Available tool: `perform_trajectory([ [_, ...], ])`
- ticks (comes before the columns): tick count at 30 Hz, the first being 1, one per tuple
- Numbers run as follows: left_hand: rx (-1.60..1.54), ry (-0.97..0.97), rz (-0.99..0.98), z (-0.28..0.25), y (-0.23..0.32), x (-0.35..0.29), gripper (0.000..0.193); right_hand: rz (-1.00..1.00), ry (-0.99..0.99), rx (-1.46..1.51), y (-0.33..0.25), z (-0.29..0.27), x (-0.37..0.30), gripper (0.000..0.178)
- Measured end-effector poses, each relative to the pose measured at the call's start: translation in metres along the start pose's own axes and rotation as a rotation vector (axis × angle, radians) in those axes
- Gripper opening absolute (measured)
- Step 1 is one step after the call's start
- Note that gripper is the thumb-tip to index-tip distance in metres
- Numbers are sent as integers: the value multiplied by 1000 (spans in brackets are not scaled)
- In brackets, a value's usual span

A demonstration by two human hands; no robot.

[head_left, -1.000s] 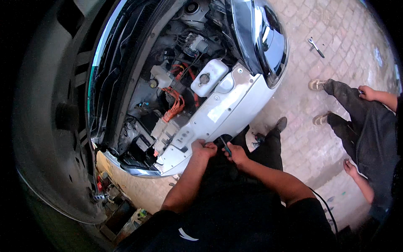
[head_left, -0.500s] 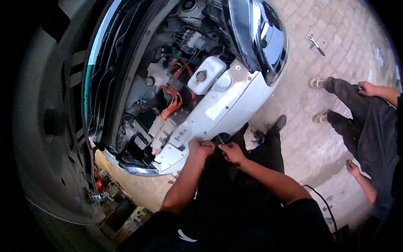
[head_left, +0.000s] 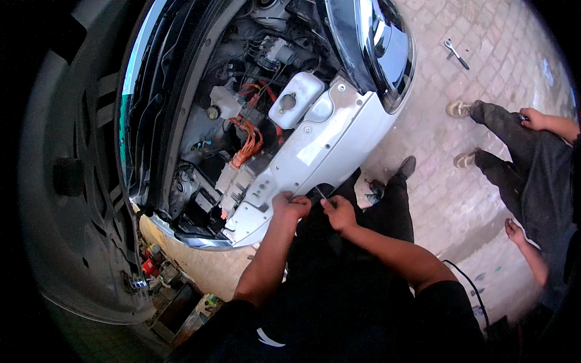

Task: The person uses a ratchet to tighten bolts on the front bumper of a white car. A coworker assists by holding the bumper and tightening bolts on the opposite side. They align the bumper with the car frame and secure it in place.

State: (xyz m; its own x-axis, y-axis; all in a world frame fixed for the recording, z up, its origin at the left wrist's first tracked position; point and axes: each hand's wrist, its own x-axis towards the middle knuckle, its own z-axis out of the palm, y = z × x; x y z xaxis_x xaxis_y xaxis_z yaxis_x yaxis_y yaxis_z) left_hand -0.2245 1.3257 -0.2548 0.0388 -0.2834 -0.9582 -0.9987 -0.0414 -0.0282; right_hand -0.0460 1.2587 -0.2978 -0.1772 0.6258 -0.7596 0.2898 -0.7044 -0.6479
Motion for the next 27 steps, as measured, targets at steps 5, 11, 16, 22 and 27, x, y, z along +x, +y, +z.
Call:
perform_trajectory([
  [5,-24,37,12,1,-1,-2,13,440,-296,592,-17,-13,2,50],
  [11,-28,23,20,-3,3,7,13,-2,-7,5,3,0,4,48],
  [16,-59,5,-29,-2,5,6,12,444,-277,490,-29,-18,4,45],
  [22,-2,-2,35,-3,1,6,14,18,11,-29,-11,-8,0,46],
  [27,-5,37,46,-1,0,6,15,456,-336,705,-9,-16,7,44],
])
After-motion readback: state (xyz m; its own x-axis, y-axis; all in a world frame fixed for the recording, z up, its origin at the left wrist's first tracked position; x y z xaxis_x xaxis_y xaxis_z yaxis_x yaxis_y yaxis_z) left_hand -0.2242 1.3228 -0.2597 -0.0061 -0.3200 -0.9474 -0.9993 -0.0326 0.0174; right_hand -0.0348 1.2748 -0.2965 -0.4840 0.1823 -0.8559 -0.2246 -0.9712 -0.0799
